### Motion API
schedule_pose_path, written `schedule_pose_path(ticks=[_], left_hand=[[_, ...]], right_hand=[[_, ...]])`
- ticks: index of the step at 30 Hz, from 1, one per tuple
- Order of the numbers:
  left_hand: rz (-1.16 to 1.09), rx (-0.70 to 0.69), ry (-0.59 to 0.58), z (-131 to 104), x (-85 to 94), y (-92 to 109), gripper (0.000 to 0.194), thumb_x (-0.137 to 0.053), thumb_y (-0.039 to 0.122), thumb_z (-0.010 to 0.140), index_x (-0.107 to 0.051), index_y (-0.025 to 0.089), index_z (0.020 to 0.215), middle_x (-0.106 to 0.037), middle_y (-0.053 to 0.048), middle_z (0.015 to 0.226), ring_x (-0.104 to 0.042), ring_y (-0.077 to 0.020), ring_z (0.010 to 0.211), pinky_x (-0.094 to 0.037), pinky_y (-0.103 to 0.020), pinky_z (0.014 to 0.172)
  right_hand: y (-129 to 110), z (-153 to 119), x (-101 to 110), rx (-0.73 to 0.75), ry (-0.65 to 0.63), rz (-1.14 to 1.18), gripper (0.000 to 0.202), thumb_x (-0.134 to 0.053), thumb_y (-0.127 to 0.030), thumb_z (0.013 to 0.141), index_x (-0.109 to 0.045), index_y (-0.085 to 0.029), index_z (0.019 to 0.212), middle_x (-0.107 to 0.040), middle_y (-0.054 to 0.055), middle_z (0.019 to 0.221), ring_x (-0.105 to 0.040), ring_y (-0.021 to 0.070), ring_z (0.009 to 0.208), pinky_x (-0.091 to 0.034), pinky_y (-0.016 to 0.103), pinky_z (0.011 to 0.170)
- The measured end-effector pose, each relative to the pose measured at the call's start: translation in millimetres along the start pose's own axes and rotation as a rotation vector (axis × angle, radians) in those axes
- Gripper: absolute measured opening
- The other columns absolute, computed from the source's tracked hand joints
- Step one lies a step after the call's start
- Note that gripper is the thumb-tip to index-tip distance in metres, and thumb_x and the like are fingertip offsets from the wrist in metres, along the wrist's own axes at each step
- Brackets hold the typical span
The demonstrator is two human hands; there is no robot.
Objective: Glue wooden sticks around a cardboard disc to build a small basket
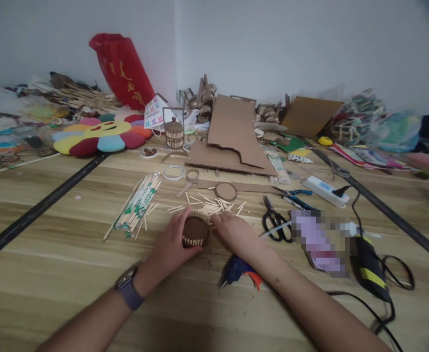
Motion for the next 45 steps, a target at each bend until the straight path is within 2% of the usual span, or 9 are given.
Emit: schedule_pose_path(ticks=[7, 12, 16, 20, 24, 27, 31, 35, 45], left_hand=[[-0.003, -0.007, -0.006, 1.0, 1.5, 0.6, 0.100, -0.080, 0.021, 0.071, -0.023, 0.028, 0.153, -0.045, -0.014, 0.150, -0.043, -0.0358, 0.140, -0.039, -0.058, 0.114], [0.001, 0.008, -0.024, 1.3, 2.2, 1.1, 0.099, -0.080, 0.022, 0.073, -0.022, 0.027, 0.153, -0.044, -0.015, 0.150, -0.043, -0.0354, 0.140, -0.039, -0.058, 0.114], [0.002, 0.006, -0.031, 1.2, 2.7, 0.9, 0.100, -0.080, 0.022, 0.073, -0.021, 0.028, 0.153, -0.043, -0.015, 0.152, -0.042, -0.0354, 0.141, -0.039, -0.058, 0.114], [0.001, 0.000, -0.039, 1.1, 2.6, 0.9, 0.100, -0.080, 0.022, 0.073, -0.021, 0.028, 0.153, -0.043, -0.015, 0.151, -0.041, -0.0353, 0.141, -0.038, -0.058, 0.115], [-0.002, -0.007, -0.050, 1.0, 2.6, 2.2, 0.102, -0.081, 0.021, 0.073, -0.020, 0.028, 0.154, -0.043, -0.015, 0.150, -0.041, -0.0352, 0.141, -0.038, -0.058, 0.115], [-0.006, -0.015, -0.051, 1.0, 2.6, 2.6, 0.103, -0.082, 0.021, 0.072, -0.019, 0.029, 0.153, -0.044, -0.014, 0.150, -0.042, -0.0352, 0.140, -0.039, -0.058, 0.114], [-0.012, -0.033, -0.054, 0.9, 0.7, 0.7, 0.105, -0.083, 0.020, 0.071, -0.018, 0.030, 0.153, -0.045, -0.014, 0.149, -0.043, -0.0358, 0.139, -0.040, -0.058, 0.113], [-0.016, -0.062, -0.041, 0.6, -0.7, 0.1, 0.108, -0.084, 0.020, 0.070, -0.017, 0.031, 0.154, -0.044, -0.014, 0.149, -0.042, -0.0358, 0.140, -0.039, -0.058, 0.113], [-0.001, -0.090, -0.040, 0.4, -1.1, 1.7, 0.106, -0.082, 0.021, 0.073, -0.015, 0.032, 0.154, -0.044, -0.013, 0.149, -0.043, -0.0345, 0.140, -0.041, -0.056, 0.113]], right_hand=[[2.2, -4.5, -1.9, -0.073, -0.050, -0.074, 0.020, -0.050, 0.000, 0.092, -0.060, -0.010, 0.105, -0.072, 0.019, 0.098, -0.070, 0.0298, 0.094, -0.052, 0.032, 0.077], [8.0, -10.8, -6.7, -0.055, -0.037, -0.072, 0.026, -0.050, 0.004, 0.086, -0.062, -0.008, 0.106, -0.073, 0.018, 0.097, -0.071, 0.0290, 0.092, -0.052, 0.032, 0.077], [11.0, -13.7, -4.8, -0.007, -0.049, 0.015, 0.023, -0.054, -0.003, 0.086, -0.063, -0.009, 0.106, -0.072, 0.017, 0.098, -0.069, 0.0281, 0.093, -0.050, 0.032, 0.077], [17.4, -14.9, 1.0, 0.031, -0.057, 0.136, 0.014, -0.054, -0.013, 0.091, -0.067, -0.013, 0.094, -0.071, 0.013, 0.096, -0.067, 0.0234, 0.089, -0.045, 0.028, 0.075], [23.8, -17.6, 7.7, 0.025, -0.044, 0.291, 0.012, -0.056, -0.010, 0.086, -0.067, -0.016, 0.086, -0.069, 0.006, 0.085, -0.061, 0.0177, 0.076, -0.038, 0.024, 0.067], [18.7, -19.9, 11.9, 0.047, -0.032, 0.502, 0.014, -0.057, -0.007, 0.082, -0.067, -0.017, 0.084, -0.065, 0.001, 0.076, -0.056, 0.0144, 0.067, -0.035, 0.023, 0.062], [3.4, -18.7, 10.1, 0.067, -0.023, 0.700, 0.018, -0.059, -0.005, 0.079, -0.070, -0.017, 0.088, -0.064, -0.001, 0.074, -0.054, 0.0132, 0.065, -0.035, 0.021, 0.061], [-5.5, -14.9, 3.0, 0.062, -0.006, 0.711, 0.017, -0.062, -0.005, 0.080, -0.072, -0.016, 0.089, -0.067, 0.001, 0.077, -0.057, 0.0142, 0.069, -0.037, 0.022, 0.063], [-9.6, -11.7, -2.6, 0.098, 0.030, 0.623, 0.014, -0.063, -0.010, 0.085, -0.072, -0.016, 0.092, -0.073, 0.007, 0.090, -0.065, 0.0194, 0.083, -0.042, 0.025, 0.072]])
Point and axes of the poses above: each hand's wrist, its own z-axis towards the middle knuckle, its own x-axis out of the back of the hand, y = z × x, the point moved 5 cm from there along z, towards the middle knuckle
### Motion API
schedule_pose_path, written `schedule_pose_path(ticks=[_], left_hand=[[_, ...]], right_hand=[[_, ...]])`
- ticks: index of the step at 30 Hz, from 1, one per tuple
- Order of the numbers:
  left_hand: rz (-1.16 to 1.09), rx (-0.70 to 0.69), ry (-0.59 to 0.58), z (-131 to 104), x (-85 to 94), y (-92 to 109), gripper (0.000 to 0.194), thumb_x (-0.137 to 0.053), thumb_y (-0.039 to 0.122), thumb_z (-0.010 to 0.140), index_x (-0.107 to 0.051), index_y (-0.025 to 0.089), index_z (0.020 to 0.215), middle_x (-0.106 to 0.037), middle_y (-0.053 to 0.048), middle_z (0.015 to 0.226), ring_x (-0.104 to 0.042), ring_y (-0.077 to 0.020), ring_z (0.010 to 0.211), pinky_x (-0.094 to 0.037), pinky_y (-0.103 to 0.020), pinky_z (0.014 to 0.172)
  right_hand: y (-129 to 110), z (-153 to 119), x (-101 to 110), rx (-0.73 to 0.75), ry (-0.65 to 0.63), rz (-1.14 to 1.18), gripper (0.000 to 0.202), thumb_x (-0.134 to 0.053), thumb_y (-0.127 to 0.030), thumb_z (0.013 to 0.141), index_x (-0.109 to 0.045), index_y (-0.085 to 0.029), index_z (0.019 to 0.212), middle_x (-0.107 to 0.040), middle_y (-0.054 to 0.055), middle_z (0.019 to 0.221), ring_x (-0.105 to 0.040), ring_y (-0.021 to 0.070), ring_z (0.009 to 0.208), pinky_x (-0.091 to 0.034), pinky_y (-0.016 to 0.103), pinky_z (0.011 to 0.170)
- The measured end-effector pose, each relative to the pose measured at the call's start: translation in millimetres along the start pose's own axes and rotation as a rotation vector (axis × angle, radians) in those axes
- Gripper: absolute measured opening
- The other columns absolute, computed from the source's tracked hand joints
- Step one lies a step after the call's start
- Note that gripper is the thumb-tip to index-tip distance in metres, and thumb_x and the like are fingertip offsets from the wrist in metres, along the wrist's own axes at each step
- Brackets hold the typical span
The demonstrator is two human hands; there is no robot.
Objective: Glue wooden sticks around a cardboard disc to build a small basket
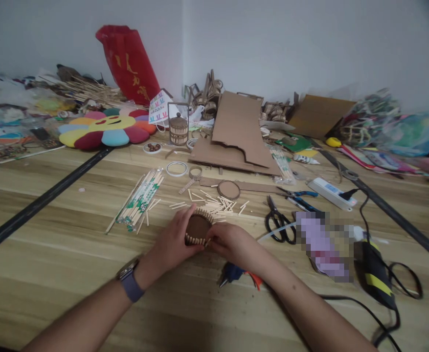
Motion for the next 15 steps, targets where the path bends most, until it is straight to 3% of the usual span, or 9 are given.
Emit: schedule_pose_path(ticks=[15], left_hand=[[-0.012, 0.004, -0.024, 1.2, 0.3, 1.5, 0.107, -0.084, 0.021, 0.071, -0.017, 0.031, 0.154, -0.045, -0.014, 0.148, -0.044, -0.0352, 0.138, -0.040, -0.058, 0.113]], right_hand=[[-6.9, 0.0, -2.1, 0.021, -0.062, -0.173, 0.012, -0.058, -0.013, 0.093, -0.068, -0.017, 0.097, -0.073, 0.008, 0.094, -0.065, 0.0194, 0.087, -0.038, 0.025, 0.070]])
Point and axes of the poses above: each hand's wrist, its own z-axis towards the middle knuckle, its own x-axis out of the back of the hand, y = z × x, the point moved 5 cm from there along z, towards the middle knuckle
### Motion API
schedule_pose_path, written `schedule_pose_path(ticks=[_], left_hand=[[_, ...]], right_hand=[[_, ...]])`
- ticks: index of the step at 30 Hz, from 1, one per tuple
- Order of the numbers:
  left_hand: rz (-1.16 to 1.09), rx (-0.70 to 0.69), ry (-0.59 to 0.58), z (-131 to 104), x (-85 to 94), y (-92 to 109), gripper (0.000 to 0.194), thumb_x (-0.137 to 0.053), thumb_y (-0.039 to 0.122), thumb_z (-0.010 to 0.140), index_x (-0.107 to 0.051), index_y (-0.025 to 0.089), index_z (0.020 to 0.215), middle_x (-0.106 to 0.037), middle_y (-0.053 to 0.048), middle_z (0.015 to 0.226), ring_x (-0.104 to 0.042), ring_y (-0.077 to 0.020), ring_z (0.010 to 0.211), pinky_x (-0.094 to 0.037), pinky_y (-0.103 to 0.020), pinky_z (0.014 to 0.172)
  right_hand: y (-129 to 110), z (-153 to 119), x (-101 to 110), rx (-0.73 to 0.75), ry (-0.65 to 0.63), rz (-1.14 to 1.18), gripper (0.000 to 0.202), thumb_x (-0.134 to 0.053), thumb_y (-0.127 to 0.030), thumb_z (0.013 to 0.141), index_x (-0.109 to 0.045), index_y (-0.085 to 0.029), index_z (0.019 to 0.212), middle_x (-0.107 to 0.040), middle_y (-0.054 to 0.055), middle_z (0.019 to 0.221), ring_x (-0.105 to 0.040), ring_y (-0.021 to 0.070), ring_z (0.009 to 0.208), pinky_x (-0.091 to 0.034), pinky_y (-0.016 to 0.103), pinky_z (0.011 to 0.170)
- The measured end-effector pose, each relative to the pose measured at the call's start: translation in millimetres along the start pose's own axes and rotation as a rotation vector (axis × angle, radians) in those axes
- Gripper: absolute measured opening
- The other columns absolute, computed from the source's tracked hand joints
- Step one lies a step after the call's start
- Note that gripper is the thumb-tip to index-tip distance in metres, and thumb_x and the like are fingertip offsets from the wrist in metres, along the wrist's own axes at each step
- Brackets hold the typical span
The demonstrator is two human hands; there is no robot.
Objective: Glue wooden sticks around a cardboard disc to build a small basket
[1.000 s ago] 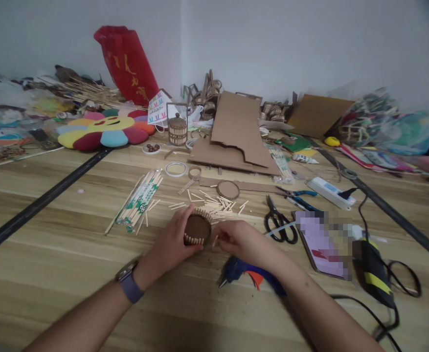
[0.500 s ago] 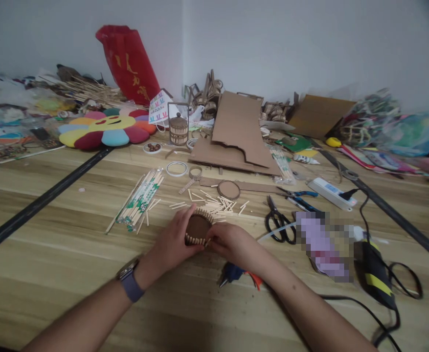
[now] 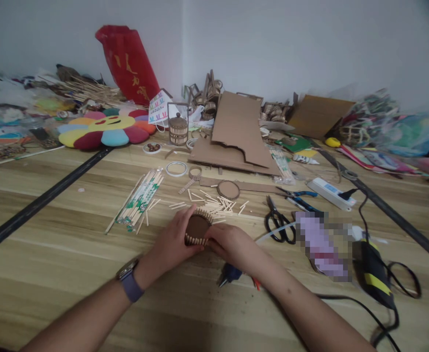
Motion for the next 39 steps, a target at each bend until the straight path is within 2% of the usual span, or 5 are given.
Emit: schedule_pose_path(ticks=[25, 28, 30, 35, 39], left_hand=[[0.045, -0.008, 0.041, 0.9, 2.6, 4.9, 0.104, -0.082, 0.020, 0.071, -0.020, 0.030, 0.153, -0.047, -0.014, 0.145, -0.045, -0.0358, 0.137, -0.042, -0.059, 0.111], [0.068, -0.022, 0.053, -1.0, 4.3, 7.4, 0.105, -0.083, 0.017, 0.070, -0.019, 0.030, 0.152, -0.045, -0.014, 0.146, -0.043, -0.0356, 0.138, -0.039, -0.059, 0.112], [0.105, -0.016, 0.063, -3.1, 4.4, 9.4, 0.108, -0.084, 0.016, 0.068, -0.018, 0.030, 0.152, -0.042, -0.015, 0.148, -0.039, -0.0367, 0.141, -0.037, -0.061, 0.114], [0.184, 0.080, 0.120, -6.4, 1.7, 14.1, 0.115, -0.090, 0.019, 0.061, -0.019, 0.030, 0.151, -0.033, -0.018, 0.153, -0.030, -0.0422, 0.145, -0.035, -0.065, 0.113], [0.222, 0.103, 0.155, -5.0, 0.1, 21.0, 0.110, -0.088, 0.018, 0.064, -0.021, 0.031, 0.150, -0.028, -0.018, 0.154, -0.029, -0.0440, 0.145, -0.036, -0.065, 0.111]], right_hand=[[-2.9, -3.1, 4.4, 0.031, 0.047, 0.042, 0.018, -0.058, -0.011, 0.093, -0.068, -0.016, 0.106, -0.068, 0.009, 0.104, -0.065, 0.0208, 0.092, -0.045, 0.027, 0.076], [-1.4, -12.8, 20.5, 0.031, 0.129, 0.046, 0.032, -0.060, -0.012, 0.090, -0.061, -0.018, 0.122, -0.064, 0.010, 0.114, -0.064, 0.0212, 0.098, -0.046, 0.028, 0.081], [4.5, -23.7, 30.7, 0.007, 0.146, 0.009, 0.021, -0.059, -0.017, 0.092, -0.064, -0.019, 0.112, -0.065, 0.008, 0.104, -0.064, 0.0215, 0.094, -0.046, 0.028, 0.077], [32.9, -65.6, 39.7, -0.175, 0.007, -0.061, 0.022, -0.057, -0.029, 0.095, -0.060, -0.021, 0.075, -0.064, 0.003, 0.074, -0.060, 0.0186, 0.066, -0.037, 0.027, 0.059], [51.3, -94.2, 27.3, -0.290, -0.137, 0.022, 0.014, -0.067, -0.034, 0.086, -0.061, -0.023, 0.079, -0.068, 0.002, 0.077, -0.061, 0.0189, 0.064, -0.034, 0.026, 0.055]])
Point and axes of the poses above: each hand's wrist, its own z-axis towards the middle knuckle, its own x-axis out of the back of the hand, y = z × x, the point moved 5 cm from there along z, towards the middle knuckle
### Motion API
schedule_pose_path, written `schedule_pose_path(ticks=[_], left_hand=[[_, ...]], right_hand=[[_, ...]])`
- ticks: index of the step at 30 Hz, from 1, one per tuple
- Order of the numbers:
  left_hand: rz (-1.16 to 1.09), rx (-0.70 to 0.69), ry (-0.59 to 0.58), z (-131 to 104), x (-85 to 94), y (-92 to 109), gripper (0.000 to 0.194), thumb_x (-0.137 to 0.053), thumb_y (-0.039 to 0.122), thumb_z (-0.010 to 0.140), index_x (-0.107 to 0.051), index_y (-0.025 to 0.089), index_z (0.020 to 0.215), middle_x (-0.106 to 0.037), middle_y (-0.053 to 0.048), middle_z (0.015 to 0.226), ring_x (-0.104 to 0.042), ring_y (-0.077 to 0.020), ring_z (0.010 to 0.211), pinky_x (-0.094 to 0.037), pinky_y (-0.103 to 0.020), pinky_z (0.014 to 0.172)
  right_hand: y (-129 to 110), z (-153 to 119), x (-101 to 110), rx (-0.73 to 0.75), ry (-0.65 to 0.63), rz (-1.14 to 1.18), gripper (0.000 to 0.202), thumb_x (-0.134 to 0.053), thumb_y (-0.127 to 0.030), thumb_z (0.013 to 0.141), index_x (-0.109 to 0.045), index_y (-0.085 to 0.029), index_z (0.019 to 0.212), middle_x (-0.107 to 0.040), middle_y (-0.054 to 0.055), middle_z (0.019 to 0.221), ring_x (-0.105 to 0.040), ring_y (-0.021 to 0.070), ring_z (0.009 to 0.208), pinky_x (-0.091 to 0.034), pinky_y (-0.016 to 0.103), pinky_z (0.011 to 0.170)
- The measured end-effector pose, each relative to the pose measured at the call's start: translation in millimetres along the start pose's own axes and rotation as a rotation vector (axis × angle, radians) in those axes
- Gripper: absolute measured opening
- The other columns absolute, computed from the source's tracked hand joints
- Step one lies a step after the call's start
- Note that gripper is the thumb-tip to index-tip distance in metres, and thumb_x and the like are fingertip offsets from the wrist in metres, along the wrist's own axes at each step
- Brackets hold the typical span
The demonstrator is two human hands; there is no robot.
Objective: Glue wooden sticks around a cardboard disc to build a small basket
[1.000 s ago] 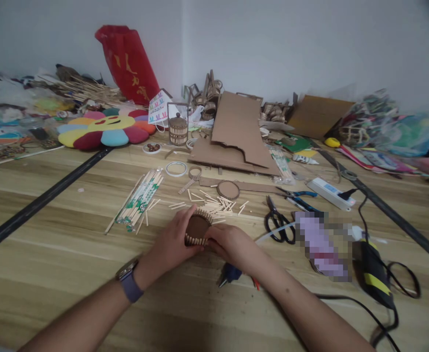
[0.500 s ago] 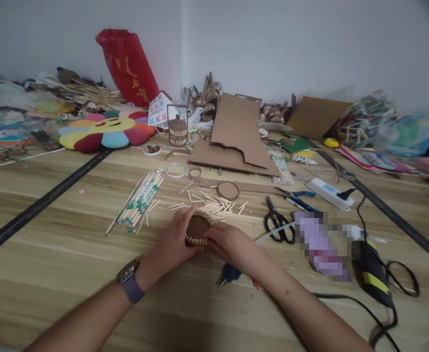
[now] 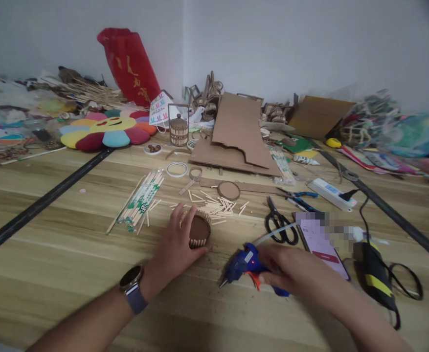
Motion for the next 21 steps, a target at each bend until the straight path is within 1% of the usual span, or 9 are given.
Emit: schedule_pose_path(ticks=[1, 2, 4, 7, 11, 14, 17, 19, 21], left_hand=[[0.004, 0.000, 0.006, 0.3, 0.2, 1.3, 0.108, -0.087, 0.017, 0.065, -0.022, 0.031, 0.150, -0.026, -0.018, 0.154, -0.030, -0.0441, 0.144, -0.038, -0.065, 0.111], [0.004, 0.001, 0.011, 0.5, 0.5, 2.1, 0.107, -0.086, 0.017, 0.066, -0.022, 0.031, 0.150, -0.024, -0.019, 0.155, -0.031, -0.0441, 0.144, -0.039, -0.064, 0.110], [0.002, -0.002, 0.021, 0.9, 0.9, 2.9, 0.107, -0.084, 0.015, 0.067, -0.020, 0.032, 0.150, -0.021, -0.018, 0.155, -0.032, -0.0442, 0.143, -0.041, -0.063, 0.109], [0.000, -0.001, 0.021, 1.1, 0.7, 2.4, 0.106, -0.081, 0.012, 0.069, -0.018, 0.033, 0.151, -0.019, -0.018, 0.154, -0.032, -0.0434, 0.143, -0.043, -0.061, 0.107], [0.005, 0.007, 0.031, 1.3, 0.8, 1.2, 0.097, -0.076, 0.010, 0.071, -0.022, 0.029, 0.150, -0.021, -0.018, 0.152, -0.032, -0.0411, 0.143, -0.043, -0.058, 0.109], [0.012, 0.011, 0.033, 1.4, 0.9, 0.9, 0.095, -0.075, 0.011, 0.071, -0.024, 0.027, 0.149, -0.022, -0.018, 0.151, -0.033, -0.0406, 0.143, -0.042, -0.058, 0.110], [0.026, 0.016, 0.029, 1.5, 0.9, 0.4, 0.095, -0.075, 0.010, 0.071, -0.024, 0.027, 0.149, -0.023, -0.019, 0.151, -0.033, -0.0410, 0.142, -0.042, -0.060, 0.109], [0.026, 0.023, 0.028, 1.6, 1.1, -0.2, 0.096, -0.076, 0.010, 0.071, -0.023, 0.029, 0.149, -0.023, -0.018, 0.151, -0.034, -0.0415, 0.142, -0.044, -0.060, 0.107], [0.023, 0.030, 0.027, 1.8, 1.6, -1.0, 0.099, -0.077, 0.010, 0.070, -0.022, 0.031, 0.149, -0.023, -0.018, 0.152, -0.035, -0.0420, 0.141, -0.045, -0.061, 0.105]], right_hand=[[4.1, -1.6, -5.1, -0.015, -0.025, 0.021, 0.013, -0.071, -0.033, 0.082, -0.063, -0.023, 0.085, -0.070, 0.003, 0.081, -0.064, 0.0203, 0.068, -0.036, 0.026, 0.057], [7.7, -1.7, -9.9, -0.030, -0.039, 0.034, 0.018, -0.074, -0.031, 0.078, -0.063, -0.023, 0.090, -0.071, 0.004, 0.085, -0.065, 0.0219, 0.072, -0.038, 0.026, 0.059], [13.4, 0.8, -17.6, -0.055, -0.044, 0.048, 0.024, -0.076, -0.028, 0.074, -0.062, -0.023, 0.093, -0.072, 0.005, 0.088, -0.066, 0.0235, 0.077, -0.040, 0.027, 0.062], [17.7, 4.7, -23.4, -0.041, -0.053, 0.080, 0.018, -0.072, -0.027, 0.078, -0.060, -0.022, 0.090, -0.071, 0.005, 0.089, -0.065, 0.0226, 0.077, -0.041, 0.027, 0.063], [17.9, 1.9, -21.2, 0.009, -0.053, 0.146, 0.014, -0.066, -0.030, 0.083, -0.058, -0.022, 0.092, -0.070, 0.005, 0.092, -0.064, 0.0220, 0.079, -0.042, 0.027, 0.066], [16.4, -1.5, -17.0, -0.009, -0.010, 0.142, 0.011, -0.061, -0.027, 0.084, -0.055, -0.022, 0.092, -0.069, 0.006, 0.090, -0.063, 0.0224, 0.079, -0.043, 0.028, 0.067], [12.5, -1.9, -11.7, -0.012, 0.082, 0.165, 0.012, -0.061, -0.026, 0.082, -0.052, -0.023, 0.090, -0.067, 0.005, 0.090, -0.062, 0.0219, 0.080, -0.044, 0.029, 0.069], [10.3, -0.8, -9.4, 0.019, 0.141, 0.271, 0.013, -0.060, -0.027, 0.081, -0.050, -0.024, 0.090, -0.065, 0.004, 0.091, -0.061, 0.0201, 0.079, -0.046, 0.028, 0.070], [10.5, 0.8, -10.4, 0.061, 0.165, 0.405, 0.014, -0.058, -0.030, 0.082, -0.052, -0.023, 0.093, -0.065, 0.002, 0.089, -0.061, 0.0188, 0.077, -0.048, 0.028, 0.070]])
Point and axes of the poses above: each hand's wrist, its own z-axis towards the middle knuckle, its own x-axis out of the back of the hand, y = z × x, the point moved 5 cm from there along z, towards the middle knuckle
